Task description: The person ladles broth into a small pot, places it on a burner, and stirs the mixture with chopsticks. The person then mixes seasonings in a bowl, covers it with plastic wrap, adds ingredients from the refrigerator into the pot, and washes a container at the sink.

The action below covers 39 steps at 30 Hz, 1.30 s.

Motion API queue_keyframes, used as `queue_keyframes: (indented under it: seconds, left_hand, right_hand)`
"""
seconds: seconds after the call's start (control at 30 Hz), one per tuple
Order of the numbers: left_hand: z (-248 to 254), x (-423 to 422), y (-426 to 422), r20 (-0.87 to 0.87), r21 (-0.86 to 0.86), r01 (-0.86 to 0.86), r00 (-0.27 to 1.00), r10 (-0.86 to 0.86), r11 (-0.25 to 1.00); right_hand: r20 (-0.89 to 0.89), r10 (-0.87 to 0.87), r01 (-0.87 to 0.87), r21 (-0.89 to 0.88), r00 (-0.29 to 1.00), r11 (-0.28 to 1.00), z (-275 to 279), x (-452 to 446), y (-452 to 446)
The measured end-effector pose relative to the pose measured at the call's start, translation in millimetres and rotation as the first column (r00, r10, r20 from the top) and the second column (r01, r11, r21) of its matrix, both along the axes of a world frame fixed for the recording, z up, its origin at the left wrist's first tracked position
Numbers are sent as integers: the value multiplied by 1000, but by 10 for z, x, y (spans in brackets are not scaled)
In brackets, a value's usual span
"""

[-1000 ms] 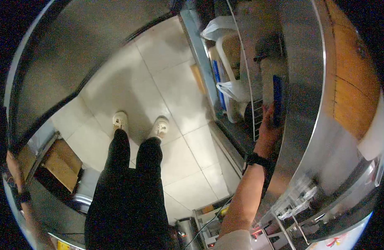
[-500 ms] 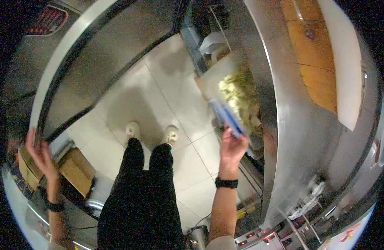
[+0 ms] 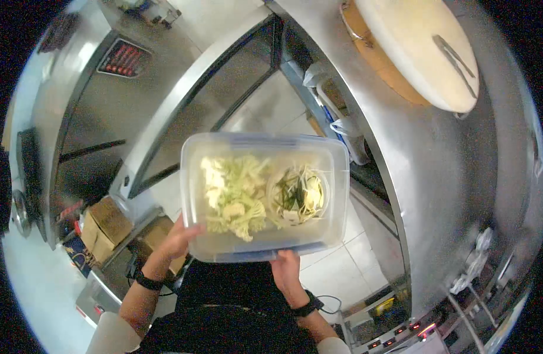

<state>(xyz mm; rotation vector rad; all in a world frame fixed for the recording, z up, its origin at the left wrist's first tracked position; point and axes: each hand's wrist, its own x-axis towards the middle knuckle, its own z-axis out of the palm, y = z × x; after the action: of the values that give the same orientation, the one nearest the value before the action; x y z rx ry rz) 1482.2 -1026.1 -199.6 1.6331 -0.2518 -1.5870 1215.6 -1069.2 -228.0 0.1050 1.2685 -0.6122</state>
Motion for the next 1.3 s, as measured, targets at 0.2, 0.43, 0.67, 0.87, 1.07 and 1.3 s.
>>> queue_keyframes:
  seconds: [0.2,0.43,0.67,0.87,1.07,1.3]
  left_hand:
    - [432,-29,252,-232,-72,166,956,-178,984]
    - [1034,-373,-392,-184,-264,343,899,-397,901]
    - [1013,-1870,-1558,-260,-395,304,868,-423,867]
    - [340,-2131,-2014,-268,-377,360,840,-473,853]
    - [319,-2559,-2284,-333,-397,360,801,-498,844]
    - [301,-2586,-2553,-155,-495,341,870,-467,799]
  right_hand:
    - [-46,87,-94,-177,995,980,626,-189,99]
    - [-70,12,-46,-505,997,862,1230,-697,-119]
    - [-124,-93,7,-566,988,824,1400,-1928,-1011]
    - [-194,103,-175,-409,976,896,974,-2254,-1377]
    - [-871,-2,-583,-330,491,743,1241,-3063,-1805]
    - [-923,-48,-546,-267,381,794,854,-3183,-2369]
